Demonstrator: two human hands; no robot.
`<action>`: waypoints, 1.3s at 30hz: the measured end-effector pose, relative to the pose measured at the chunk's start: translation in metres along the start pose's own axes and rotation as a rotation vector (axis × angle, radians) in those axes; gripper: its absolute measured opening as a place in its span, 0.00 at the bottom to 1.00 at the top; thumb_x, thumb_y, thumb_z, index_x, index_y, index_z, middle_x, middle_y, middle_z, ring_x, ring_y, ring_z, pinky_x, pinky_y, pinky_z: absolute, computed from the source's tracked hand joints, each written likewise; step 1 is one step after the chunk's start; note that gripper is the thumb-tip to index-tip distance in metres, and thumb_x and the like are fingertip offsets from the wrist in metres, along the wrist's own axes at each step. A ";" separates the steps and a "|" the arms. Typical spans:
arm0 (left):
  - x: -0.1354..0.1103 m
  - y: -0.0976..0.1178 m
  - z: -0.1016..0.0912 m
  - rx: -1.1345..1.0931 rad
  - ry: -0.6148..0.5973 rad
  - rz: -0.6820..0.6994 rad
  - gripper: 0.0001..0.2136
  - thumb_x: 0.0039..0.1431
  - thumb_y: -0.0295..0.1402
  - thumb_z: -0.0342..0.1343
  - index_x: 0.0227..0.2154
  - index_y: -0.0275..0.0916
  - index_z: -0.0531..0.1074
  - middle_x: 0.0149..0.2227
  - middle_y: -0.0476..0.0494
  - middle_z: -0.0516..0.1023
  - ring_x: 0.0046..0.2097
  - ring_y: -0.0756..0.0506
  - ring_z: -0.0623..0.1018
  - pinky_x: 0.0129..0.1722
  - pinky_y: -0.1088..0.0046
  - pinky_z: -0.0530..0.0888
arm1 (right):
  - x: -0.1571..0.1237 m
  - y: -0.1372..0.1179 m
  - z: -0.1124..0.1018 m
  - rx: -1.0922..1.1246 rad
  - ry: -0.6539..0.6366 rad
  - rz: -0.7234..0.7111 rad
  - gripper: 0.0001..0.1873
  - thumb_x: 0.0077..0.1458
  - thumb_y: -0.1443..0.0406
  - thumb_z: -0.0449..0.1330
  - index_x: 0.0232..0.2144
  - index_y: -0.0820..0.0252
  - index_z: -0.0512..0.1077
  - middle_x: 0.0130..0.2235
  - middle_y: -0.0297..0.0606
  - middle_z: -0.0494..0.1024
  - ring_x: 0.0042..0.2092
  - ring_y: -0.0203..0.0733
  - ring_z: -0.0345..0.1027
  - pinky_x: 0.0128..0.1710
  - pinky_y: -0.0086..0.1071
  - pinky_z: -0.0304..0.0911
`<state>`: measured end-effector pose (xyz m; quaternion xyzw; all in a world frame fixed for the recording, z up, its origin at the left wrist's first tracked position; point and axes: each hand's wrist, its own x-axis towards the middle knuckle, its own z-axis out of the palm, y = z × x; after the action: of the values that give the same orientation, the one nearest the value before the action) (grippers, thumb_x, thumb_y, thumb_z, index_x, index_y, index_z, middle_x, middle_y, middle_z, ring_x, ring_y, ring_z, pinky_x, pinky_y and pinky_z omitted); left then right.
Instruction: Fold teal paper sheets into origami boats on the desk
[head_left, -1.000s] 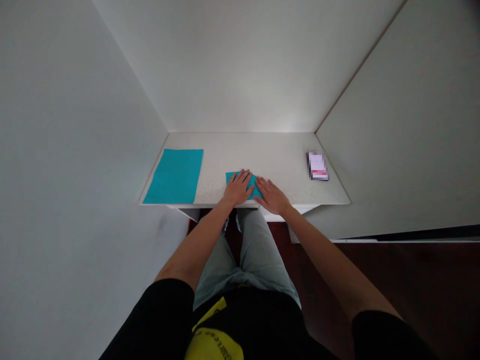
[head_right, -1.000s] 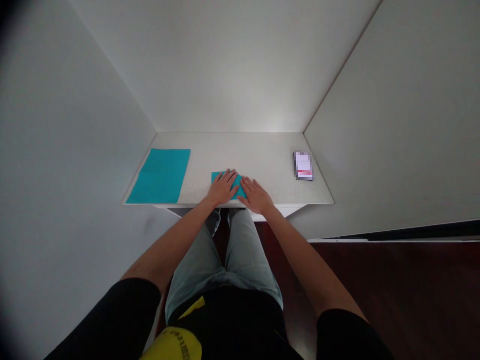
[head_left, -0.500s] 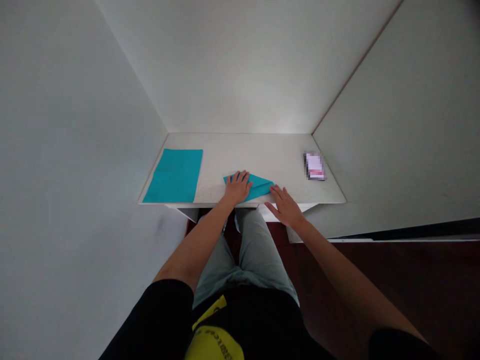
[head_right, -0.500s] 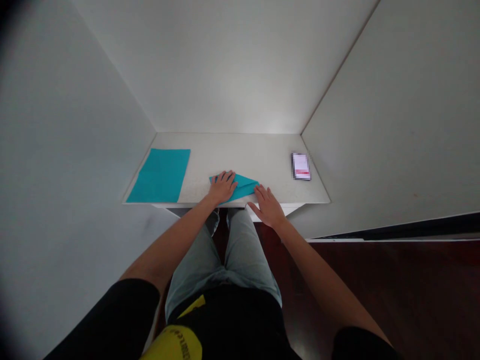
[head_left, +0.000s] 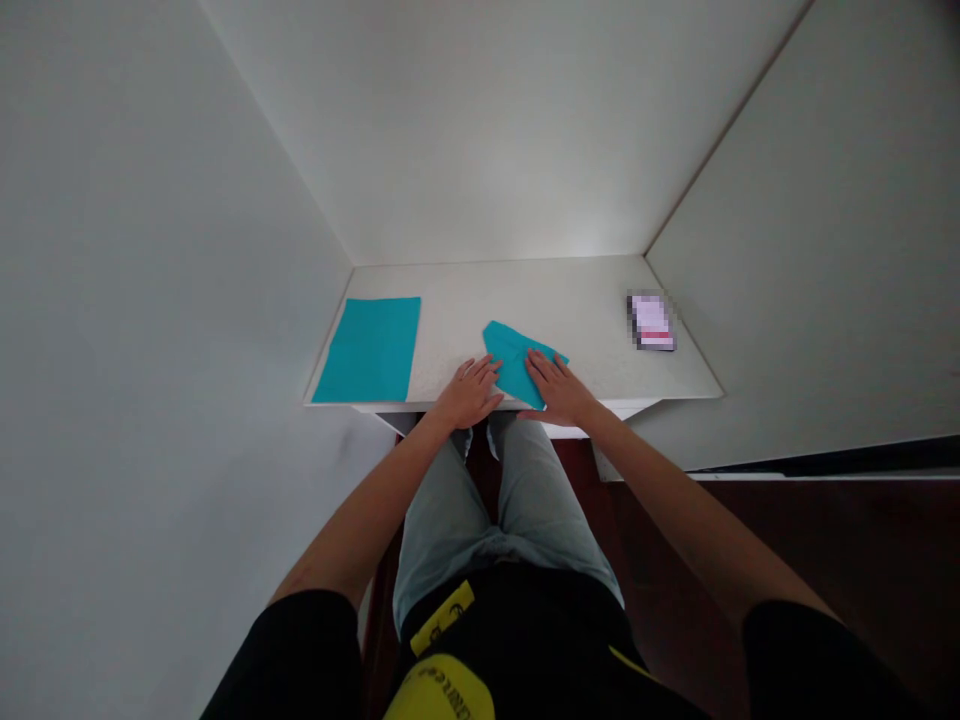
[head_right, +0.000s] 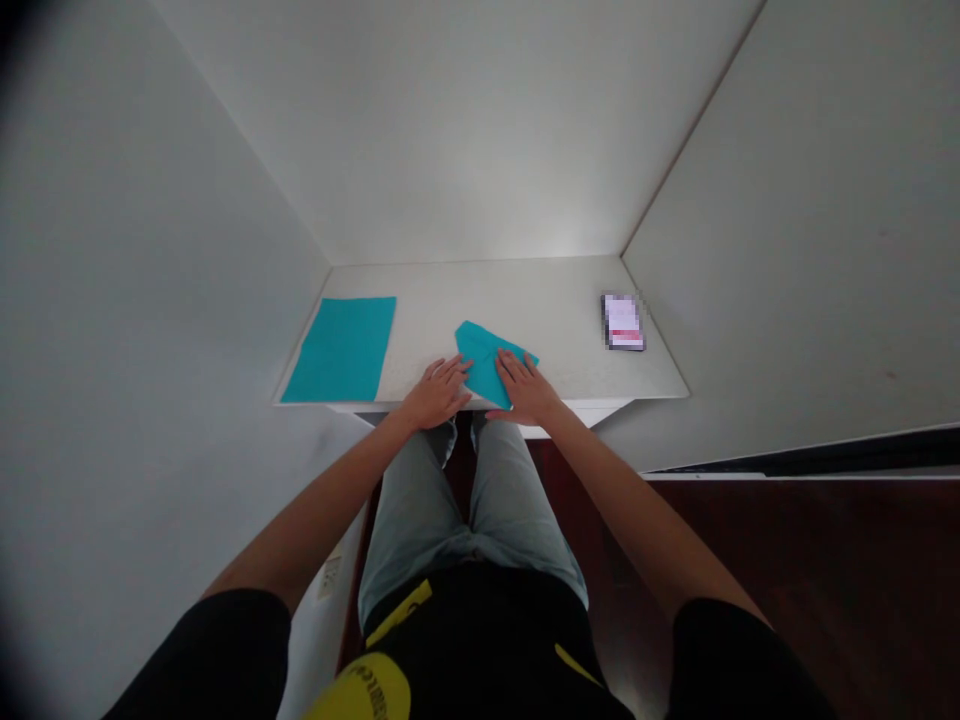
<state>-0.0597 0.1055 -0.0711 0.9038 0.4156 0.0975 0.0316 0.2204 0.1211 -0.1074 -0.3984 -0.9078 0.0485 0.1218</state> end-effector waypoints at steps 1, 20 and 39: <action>0.002 -0.002 0.000 -0.020 0.004 0.003 0.19 0.78 0.41 0.47 0.61 0.37 0.73 0.72 0.35 0.71 0.77 0.38 0.62 0.77 0.50 0.56 | 0.000 0.003 -0.001 0.032 -0.009 -0.038 0.61 0.63 0.37 0.63 0.79 0.72 0.47 0.78 0.65 0.49 0.79 0.71 0.47 0.76 0.66 0.47; 0.027 -0.008 0.006 -0.156 0.079 -0.180 0.22 0.77 0.46 0.52 0.67 0.44 0.73 0.71 0.41 0.72 0.75 0.38 0.66 0.74 0.53 0.64 | 0.027 0.013 -0.009 0.225 0.220 0.378 0.20 0.68 0.53 0.61 0.55 0.57 0.77 0.55 0.52 0.81 0.56 0.60 0.74 0.58 0.54 0.69; 0.028 -0.009 0.011 -0.117 0.053 -0.142 0.27 0.74 0.48 0.55 0.70 0.46 0.70 0.74 0.36 0.66 0.76 0.34 0.63 0.74 0.49 0.61 | -0.013 -0.003 -0.005 0.042 0.040 0.113 0.40 0.77 0.48 0.46 0.81 0.60 0.46 0.78 0.52 0.57 0.78 0.59 0.53 0.76 0.60 0.52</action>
<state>-0.0471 0.1327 -0.0786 0.8657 0.4728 0.1432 0.0800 0.2279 0.1100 -0.1045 -0.4475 -0.8799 0.0662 0.1454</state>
